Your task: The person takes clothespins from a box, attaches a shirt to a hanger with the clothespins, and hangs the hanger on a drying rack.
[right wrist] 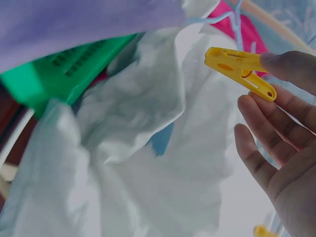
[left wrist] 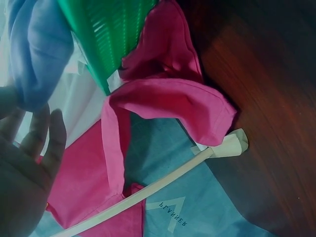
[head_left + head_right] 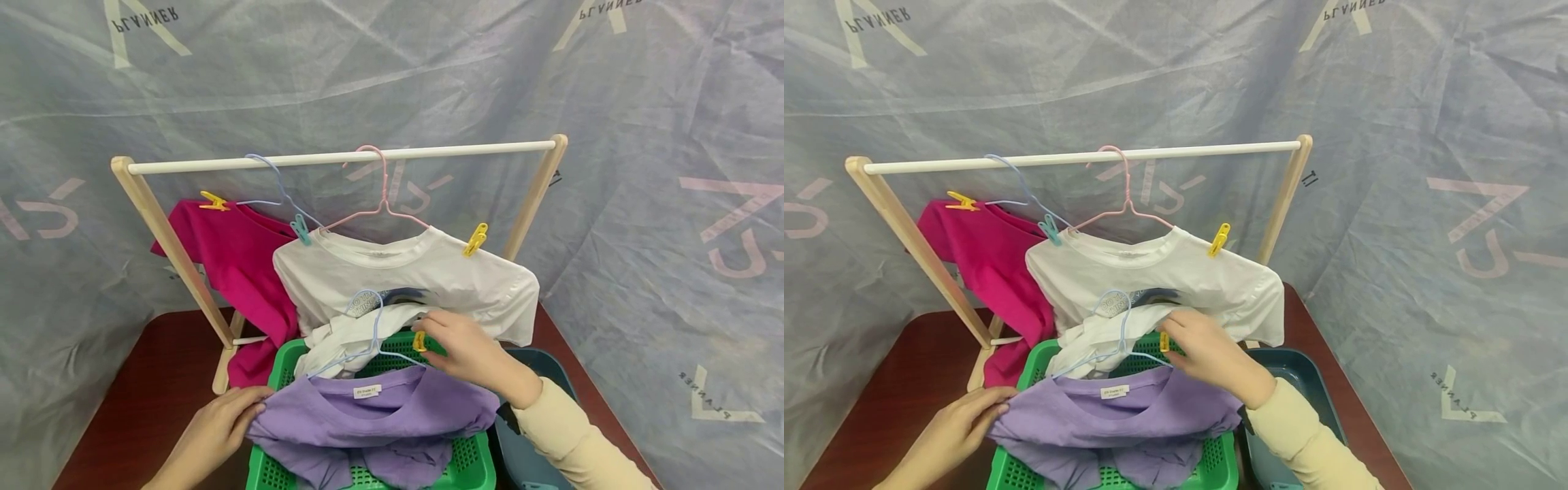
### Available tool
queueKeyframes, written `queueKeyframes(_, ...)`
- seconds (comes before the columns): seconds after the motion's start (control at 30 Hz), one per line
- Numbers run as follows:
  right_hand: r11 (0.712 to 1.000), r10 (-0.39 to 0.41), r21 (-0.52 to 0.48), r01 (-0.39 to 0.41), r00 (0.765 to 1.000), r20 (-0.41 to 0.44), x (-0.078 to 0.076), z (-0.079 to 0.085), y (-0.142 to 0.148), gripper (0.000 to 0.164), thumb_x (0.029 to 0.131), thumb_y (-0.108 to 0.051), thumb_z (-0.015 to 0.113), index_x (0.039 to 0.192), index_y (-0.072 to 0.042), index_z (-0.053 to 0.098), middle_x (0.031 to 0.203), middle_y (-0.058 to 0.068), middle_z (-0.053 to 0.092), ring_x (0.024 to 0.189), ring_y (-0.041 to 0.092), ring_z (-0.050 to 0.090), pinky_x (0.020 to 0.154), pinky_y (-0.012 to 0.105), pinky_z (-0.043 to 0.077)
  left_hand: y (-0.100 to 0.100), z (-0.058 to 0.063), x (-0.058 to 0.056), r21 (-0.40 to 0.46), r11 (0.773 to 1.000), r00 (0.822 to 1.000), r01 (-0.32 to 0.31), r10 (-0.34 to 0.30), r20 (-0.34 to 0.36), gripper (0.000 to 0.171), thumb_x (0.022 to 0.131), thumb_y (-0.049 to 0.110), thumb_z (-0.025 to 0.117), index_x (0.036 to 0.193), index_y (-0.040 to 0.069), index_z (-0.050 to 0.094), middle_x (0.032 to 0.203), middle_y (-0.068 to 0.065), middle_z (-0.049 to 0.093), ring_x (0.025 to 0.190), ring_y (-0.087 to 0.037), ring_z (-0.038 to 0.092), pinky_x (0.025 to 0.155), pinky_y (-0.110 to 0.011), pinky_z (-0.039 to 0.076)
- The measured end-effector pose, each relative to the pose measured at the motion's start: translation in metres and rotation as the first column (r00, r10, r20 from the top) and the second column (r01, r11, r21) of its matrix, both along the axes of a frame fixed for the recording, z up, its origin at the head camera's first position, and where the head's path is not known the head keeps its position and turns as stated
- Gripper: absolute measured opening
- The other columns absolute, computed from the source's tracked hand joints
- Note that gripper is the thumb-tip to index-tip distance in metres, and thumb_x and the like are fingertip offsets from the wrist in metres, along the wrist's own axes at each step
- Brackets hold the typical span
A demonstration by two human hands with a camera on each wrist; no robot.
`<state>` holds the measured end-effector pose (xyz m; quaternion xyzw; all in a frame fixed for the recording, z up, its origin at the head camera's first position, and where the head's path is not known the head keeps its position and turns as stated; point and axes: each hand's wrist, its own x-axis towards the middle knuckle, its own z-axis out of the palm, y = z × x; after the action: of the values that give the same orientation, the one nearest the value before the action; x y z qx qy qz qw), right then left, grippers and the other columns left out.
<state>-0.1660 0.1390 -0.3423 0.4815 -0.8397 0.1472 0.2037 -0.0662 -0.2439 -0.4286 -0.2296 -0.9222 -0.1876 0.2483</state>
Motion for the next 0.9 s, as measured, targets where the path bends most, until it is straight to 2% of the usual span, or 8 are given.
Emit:
queueKeyframes(0.17, 0.999, 0.038, -0.004, -0.038, 0.998, -0.055, -0.001, 0.002, -0.023, 0.032, 0.073, -0.019, 0.072, 0.102, -0.011, 0.06, 0.094, -0.002, 0.061, 0.089, 0.012, 0.059, 0.079, 0.028, 0.048, 0.0, 0.0, -0.002, -0.007, 0.999, 0.999, 0.036, -0.036, -0.017, 0.034, 0.071, 0.003, 0.071, 0.099, 0.021, 0.064, 0.092, 0.014, 0.064, 0.074, 0.003, 0.049, 0.068, -0.013, 0.038)
queueKeyframes(0.33, 0.998, 0.062, 0.029, -0.061, 0.998, -0.021, 0.001, 0.005, -0.045, 0.034, 0.076, -0.02, 0.07, 0.106, -0.01, 0.058, 0.096, -0.002, 0.059, 0.087, 0.011, 0.057, 0.076, 0.027, 0.047, 0.001, 0.001, -0.002, -0.003, 0.999, 0.998, 0.048, -0.048, -0.027, 0.032, 0.074, 0.003, 0.069, 0.1, 0.02, 0.064, 0.089, 0.014, 0.062, 0.073, 0.003, 0.046, 0.066, -0.013, 0.037)
queueKeyframes(0.57, 0.991, 0.129, 0.033, -0.128, 0.991, -0.025, 0.003, 0.004, -0.073, 0.032, 0.075, -0.016, 0.07, 0.104, -0.012, 0.056, 0.096, -0.003, 0.058, 0.085, 0.009, 0.055, 0.075, 0.024, 0.046, 0.003, 0.002, -0.002, -0.002, 0.998, 0.998, 0.056, -0.056, -0.036, 0.03, 0.074, 0.003, 0.069, 0.099, 0.019, 0.064, 0.088, 0.014, 0.062, 0.073, 0.003, 0.046, 0.065, -0.012, 0.036)
queueKeyframes(0.9, 0.988, 0.148, 0.049, -0.145, 0.987, -0.064, 0.005, 0.001, -0.106, 0.03, 0.073, -0.015, 0.069, 0.1, -0.016, 0.056, 0.091, -0.008, 0.057, 0.086, 0.009, 0.054, 0.076, 0.024, 0.043, 0.001, 0.001, -0.002, -0.015, 0.998, 0.998, 0.053, -0.054, -0.035, 0.03, 0.073, 0.003, 0.069, 0.099, 0.019, 0.064, 0.089, 0.013, 0.063, 0.073, 0.002, 0.047, 0.065, -0.014, 0.036)
